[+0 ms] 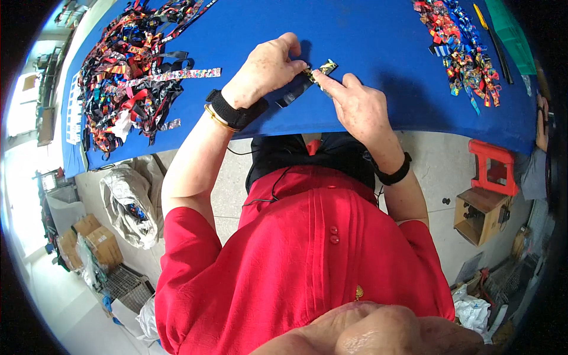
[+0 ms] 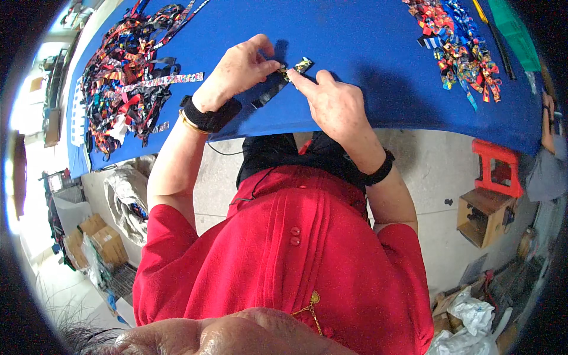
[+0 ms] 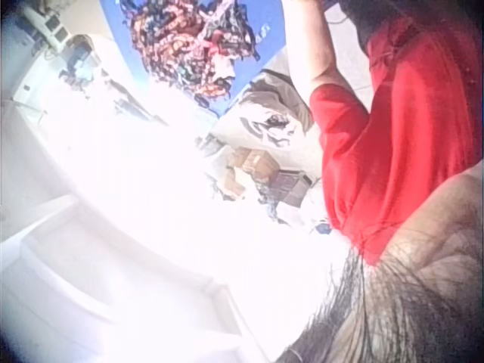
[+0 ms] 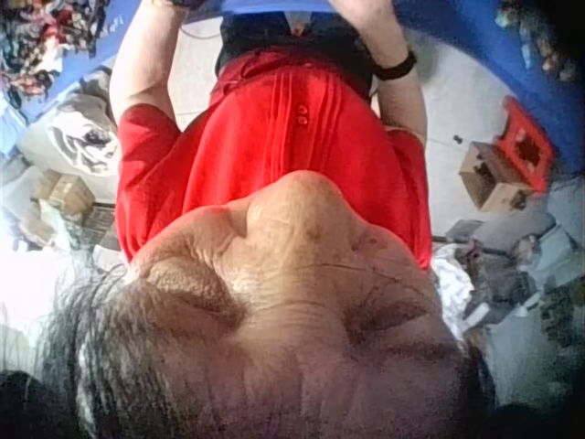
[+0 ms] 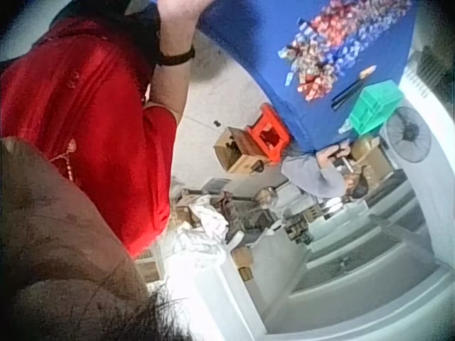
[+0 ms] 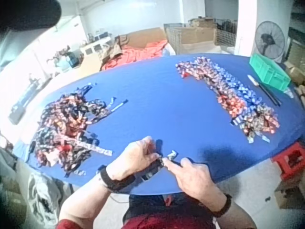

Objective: The person is manually sorting, aligning, and organizing printed lanyards on a blue workbench in a factory environment.

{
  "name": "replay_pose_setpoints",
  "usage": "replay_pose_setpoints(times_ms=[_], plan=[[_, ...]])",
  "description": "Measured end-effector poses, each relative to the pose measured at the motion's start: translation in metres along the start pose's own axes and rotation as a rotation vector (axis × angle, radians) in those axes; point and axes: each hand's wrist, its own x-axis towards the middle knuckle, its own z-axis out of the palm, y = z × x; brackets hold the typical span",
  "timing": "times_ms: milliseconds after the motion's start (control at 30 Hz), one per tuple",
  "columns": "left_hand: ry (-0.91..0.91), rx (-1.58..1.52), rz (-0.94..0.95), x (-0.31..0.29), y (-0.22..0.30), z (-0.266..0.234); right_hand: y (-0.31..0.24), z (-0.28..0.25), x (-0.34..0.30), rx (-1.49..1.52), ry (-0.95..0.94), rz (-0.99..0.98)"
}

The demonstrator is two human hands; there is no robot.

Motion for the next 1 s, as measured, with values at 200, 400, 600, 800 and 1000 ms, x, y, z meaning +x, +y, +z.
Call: replay_pose_setpoints(times_ms=[200, 400, 600, 800, 1000], plan=[[-0.02, 0.106, 0.176, 0.003, -0.001, 0.003, 0.001, -0.001, 0.0, 0.002, -0.005, 0.005], [-0.031, 0.153, 0.177, 0.007, -0.004, 0.006, 0.0, -0.003, 0.001, 0.043, 0.023, -0.013], [-0.081, 0.205, 0.145, 0.01, -0.001, 0.006, 0.001, -0.003, 0.001, 0.056, 0.032, -0.02], [-0.093, 0.204, 0.157, 0.011, -0.004, 0.006, 0.0, -0.004, 0.001, 0.046, 0.029, -0.034], [-0.016, 0.169, 0.192, 0.01, -0.011, 0.011, 0.0, -0.004, 0.001, 0.055, 0.027, -0.036]])
